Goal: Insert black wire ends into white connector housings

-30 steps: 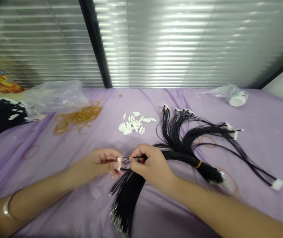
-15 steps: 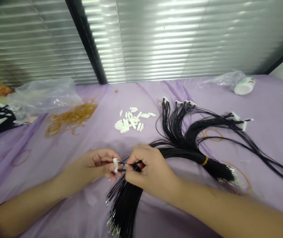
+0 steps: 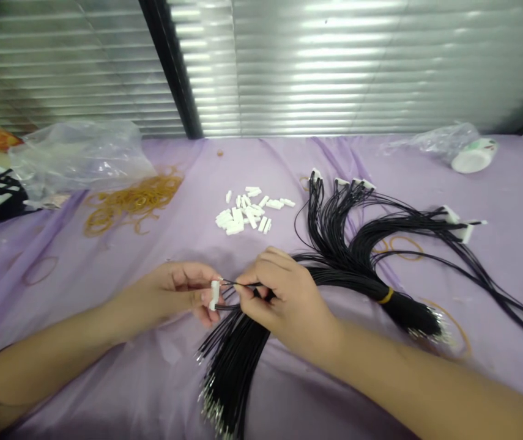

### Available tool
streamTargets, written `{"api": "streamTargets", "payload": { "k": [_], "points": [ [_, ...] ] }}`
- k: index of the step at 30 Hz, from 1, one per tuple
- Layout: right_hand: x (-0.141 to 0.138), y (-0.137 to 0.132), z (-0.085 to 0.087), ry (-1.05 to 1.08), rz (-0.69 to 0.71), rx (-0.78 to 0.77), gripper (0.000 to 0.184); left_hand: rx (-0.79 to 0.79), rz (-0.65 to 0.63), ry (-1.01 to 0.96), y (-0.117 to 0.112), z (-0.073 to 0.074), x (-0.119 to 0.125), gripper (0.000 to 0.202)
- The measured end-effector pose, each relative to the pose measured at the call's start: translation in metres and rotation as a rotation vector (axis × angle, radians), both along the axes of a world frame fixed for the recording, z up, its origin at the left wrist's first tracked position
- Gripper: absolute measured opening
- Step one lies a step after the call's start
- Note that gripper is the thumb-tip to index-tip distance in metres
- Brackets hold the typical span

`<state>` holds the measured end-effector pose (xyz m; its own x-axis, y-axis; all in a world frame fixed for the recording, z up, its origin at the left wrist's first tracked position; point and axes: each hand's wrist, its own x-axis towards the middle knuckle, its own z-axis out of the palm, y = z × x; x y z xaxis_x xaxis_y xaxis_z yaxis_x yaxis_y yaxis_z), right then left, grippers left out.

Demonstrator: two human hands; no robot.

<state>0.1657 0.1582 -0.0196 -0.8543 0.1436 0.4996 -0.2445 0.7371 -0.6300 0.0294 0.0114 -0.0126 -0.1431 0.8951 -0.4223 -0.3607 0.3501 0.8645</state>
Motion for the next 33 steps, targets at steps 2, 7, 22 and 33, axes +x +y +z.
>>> {"api": "streamTargets", "payload": {
  "k": [2, 7, 22, 33],
  "points": [
    [-0.0005, 0.0007, 0.0009, 0.03, 0.011, 0.047, 0.005, 0.017, -0.01, -0.046, -0.0014, -0.0014, -0.002, 0.013],
    [0.001, 0.0003, 0.0021, 0.078, 0.003, 0.145, 0.007, -0.002, -0.012, -0.099, -0.0029, -0.0012, -0.0042, 0.014],
    [0.0035, -0.003, 0.0, 0.07, 0.032, 0.176, 0.004, -0.02, -0.06, -0.029, -0.0004, 0.0033, -0.0032, 0.014],
    [-0.0003, -0.0055, -0.0029, 0.033, 0.045, 0.115, 0.005, 0.026, -0.067, -0.025, -0.0022, -0.0018, -0.0038, 0.017]
  ]
}}
